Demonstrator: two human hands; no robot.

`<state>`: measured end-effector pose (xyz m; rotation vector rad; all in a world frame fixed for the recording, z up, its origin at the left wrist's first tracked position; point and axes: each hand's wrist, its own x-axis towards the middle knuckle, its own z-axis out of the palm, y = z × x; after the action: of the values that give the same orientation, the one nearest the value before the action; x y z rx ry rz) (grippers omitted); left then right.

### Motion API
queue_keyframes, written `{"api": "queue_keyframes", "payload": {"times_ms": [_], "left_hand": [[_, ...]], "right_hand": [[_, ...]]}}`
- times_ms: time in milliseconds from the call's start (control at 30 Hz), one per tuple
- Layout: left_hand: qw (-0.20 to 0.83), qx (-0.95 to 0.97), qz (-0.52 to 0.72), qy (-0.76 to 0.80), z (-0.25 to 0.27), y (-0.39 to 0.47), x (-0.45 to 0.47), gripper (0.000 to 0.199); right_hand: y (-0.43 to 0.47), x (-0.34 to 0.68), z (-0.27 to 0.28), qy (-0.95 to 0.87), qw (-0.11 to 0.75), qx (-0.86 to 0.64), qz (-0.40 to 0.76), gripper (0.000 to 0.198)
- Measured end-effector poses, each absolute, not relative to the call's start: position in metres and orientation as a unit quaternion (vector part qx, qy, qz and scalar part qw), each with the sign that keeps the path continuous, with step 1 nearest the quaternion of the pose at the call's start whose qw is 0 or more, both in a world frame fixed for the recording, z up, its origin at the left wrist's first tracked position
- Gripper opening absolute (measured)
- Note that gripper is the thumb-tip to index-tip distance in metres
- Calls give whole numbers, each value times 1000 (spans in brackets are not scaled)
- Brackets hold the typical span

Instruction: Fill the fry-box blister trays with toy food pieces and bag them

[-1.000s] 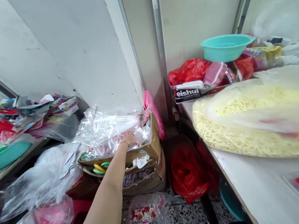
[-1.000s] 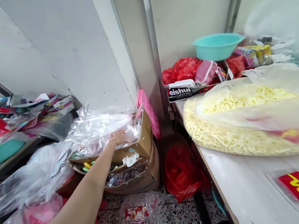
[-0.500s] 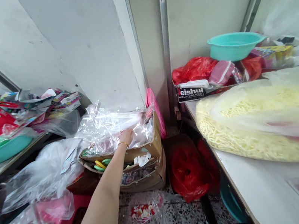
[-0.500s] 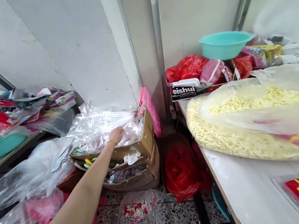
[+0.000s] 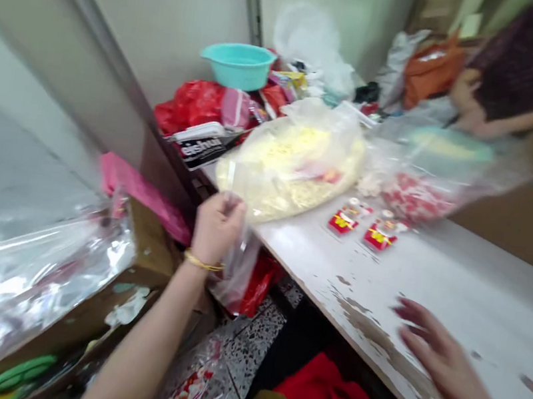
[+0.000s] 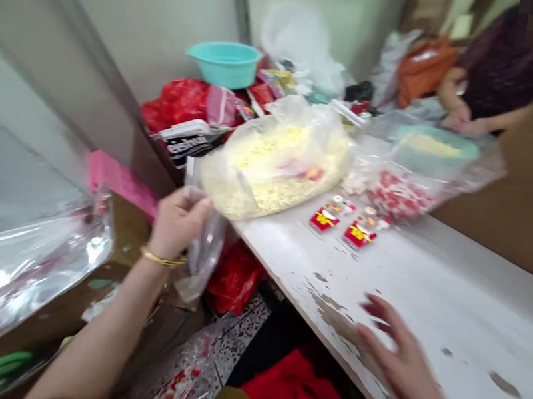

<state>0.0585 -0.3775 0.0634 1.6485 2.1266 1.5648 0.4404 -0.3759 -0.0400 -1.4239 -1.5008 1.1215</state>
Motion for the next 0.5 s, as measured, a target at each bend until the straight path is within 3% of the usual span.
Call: {"api": "queue_keyframes", "payload": {"times_ms": [67,133,300,500], "left_hand": [[85,555,510,652,39,-335,135,15],[116,557,503,651,11,-305,197,17],[185,536,461,683,-46,-279,271,20],[286,500,381,723,-89,-276,275,20]], "right_hand": [[-392,426,-42,-595,361,-488,526,60],[-401,398,-50,-568,393,-451,565,73],[-398,382,-82,-454,449,-494,590,44],[-376,448,-103,-408,419,-511,630,41]]}}
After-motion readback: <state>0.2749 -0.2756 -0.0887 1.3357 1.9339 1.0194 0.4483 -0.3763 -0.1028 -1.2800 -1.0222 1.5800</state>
